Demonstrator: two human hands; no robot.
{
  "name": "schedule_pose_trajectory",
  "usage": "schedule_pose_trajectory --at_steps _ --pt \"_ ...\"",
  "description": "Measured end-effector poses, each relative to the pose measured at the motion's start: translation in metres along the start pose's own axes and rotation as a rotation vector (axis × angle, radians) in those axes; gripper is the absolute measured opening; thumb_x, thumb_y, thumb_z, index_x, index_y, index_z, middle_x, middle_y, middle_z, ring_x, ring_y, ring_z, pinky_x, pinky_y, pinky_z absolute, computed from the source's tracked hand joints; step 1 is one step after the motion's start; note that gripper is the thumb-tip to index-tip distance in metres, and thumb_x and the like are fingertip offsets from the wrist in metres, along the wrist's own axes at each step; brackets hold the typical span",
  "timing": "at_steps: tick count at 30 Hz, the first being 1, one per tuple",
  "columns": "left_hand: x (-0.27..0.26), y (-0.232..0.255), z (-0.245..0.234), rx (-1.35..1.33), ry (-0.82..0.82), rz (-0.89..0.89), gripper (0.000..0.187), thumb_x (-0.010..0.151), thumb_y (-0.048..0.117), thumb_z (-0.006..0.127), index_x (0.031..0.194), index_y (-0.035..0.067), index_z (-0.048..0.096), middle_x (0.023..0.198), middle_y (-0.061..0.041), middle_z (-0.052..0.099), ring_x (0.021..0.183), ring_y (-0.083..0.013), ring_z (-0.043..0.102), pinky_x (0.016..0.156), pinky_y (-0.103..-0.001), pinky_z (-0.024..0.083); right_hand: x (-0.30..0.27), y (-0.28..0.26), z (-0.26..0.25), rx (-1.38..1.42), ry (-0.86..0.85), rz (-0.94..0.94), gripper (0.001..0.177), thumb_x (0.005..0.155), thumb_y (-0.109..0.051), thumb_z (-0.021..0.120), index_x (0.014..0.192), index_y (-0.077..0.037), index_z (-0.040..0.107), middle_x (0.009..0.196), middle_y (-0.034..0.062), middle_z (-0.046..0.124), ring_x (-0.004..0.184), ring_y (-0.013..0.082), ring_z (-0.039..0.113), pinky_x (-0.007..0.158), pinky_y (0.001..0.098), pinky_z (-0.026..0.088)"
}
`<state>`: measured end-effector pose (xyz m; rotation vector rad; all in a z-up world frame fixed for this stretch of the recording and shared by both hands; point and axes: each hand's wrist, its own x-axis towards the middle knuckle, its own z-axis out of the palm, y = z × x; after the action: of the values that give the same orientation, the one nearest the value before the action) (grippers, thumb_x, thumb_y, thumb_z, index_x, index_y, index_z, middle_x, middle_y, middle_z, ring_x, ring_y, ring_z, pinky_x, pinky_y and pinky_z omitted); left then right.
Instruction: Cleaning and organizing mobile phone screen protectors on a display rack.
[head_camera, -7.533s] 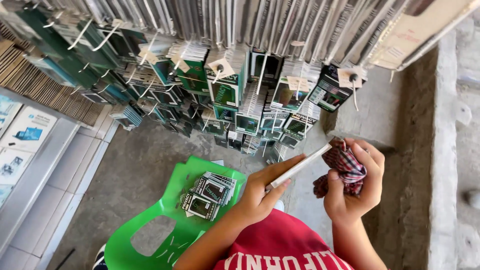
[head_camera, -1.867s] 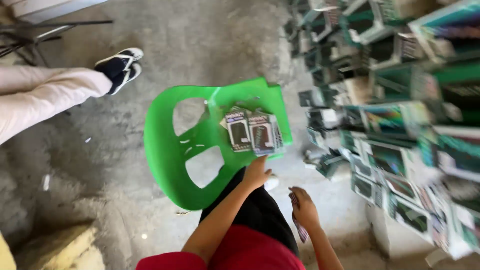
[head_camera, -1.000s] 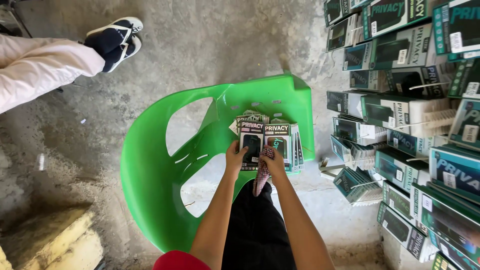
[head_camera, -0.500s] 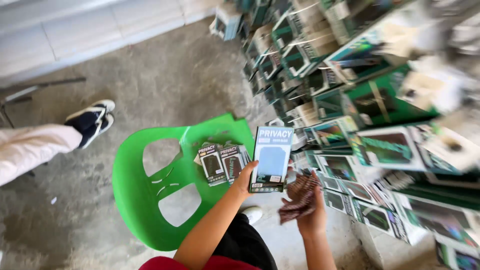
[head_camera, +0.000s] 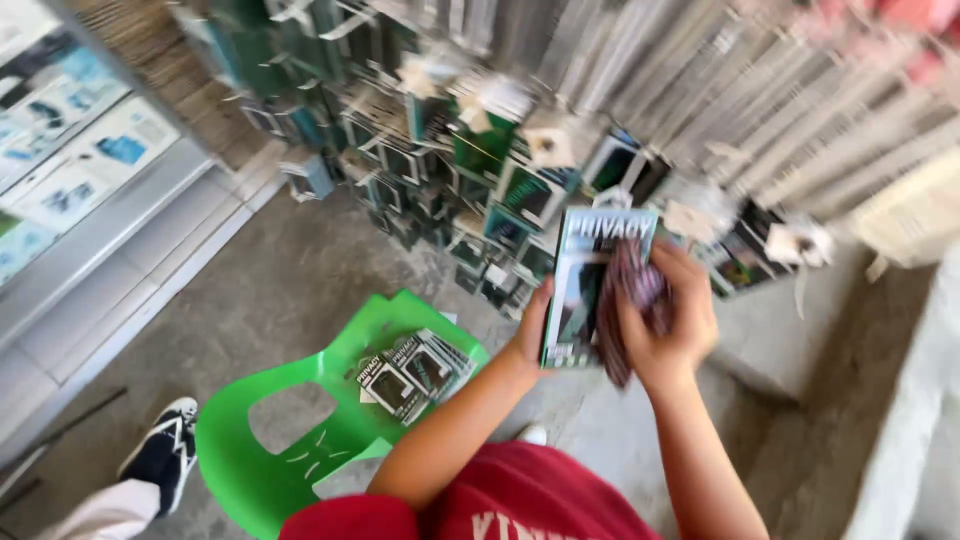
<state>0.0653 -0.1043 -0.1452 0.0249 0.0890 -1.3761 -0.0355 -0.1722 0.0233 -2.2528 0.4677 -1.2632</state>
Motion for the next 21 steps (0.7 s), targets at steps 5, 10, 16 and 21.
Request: schedule_pose_trajectory --at_steps 5,10,16,21 --pt "0.036 -0.007 0.043 0.175 -0.046 -0.006 0.073 0.096 0.067 0.063 0.144 0.012 0.059 0.140 -0.019 0.062 0.125 -0.0353 0.063 0.113 -0.053 0.045 0.033 0.002 -0.005 -0.125 -0.007 -0.225 0.046 0.090 -0.024 0.076 0.129 -0.004 0.065 0.148 0.0204 0.051 0.140 0.0470 0.042 0.119 0.0593 0.027" --pt "0.009 -0.033 0.099 0.265 -0.011 -0.046 0.064 0.102 0.064 0.056 0.144 0.015 0.059 0.141 -0.012 0.063 0.123 -0.0246 0.065 0.110 -0.041 0.049 -0.017 -0.006 -0.009 -0.017 -0.205 -0.153 0.061 0.089 -0.009 0.068 0.147 0.001 0.052 0.152 0.0278 0.045 0.143 0.0516 0.041 0.119 0.0585 0.031" --pt "0.000 -0.060 0.058 0.395 0.140 -0.136 0.064 0.100 0.063 0.060 0.142 0.015 0.061 0.136 -0.011 0.067 0.118 -0.0242 0.067 0.107 -0.042 0.051 -0.029 0.008 -0.026 -0.072 -0.172 -0.087 0.056 0.092 -0.003 0.066 0.148 -0.004 0.056 0.153 0.0230 0.046 0.146 0.0464 0.041 0.122 0.0561 0.026" --pt "0.015 -0.060 0.042 0.342 0.118 -0.220 0.071 0.095 0.067 0.069 0.142 0.015 0.062 0.137 -0.014 0.065 0.123 -0.0286 0.065 0.108 -0.047 0.052 -0.007 0.027 -0.035 -0.240 -0.066 -0.023 0.050 0.100 -0.005 0.066 0.148 -0.011 0.059 0.154 0.0207 0.047 0.145 0.0431 0.044 0.121 0.0561 0.024"
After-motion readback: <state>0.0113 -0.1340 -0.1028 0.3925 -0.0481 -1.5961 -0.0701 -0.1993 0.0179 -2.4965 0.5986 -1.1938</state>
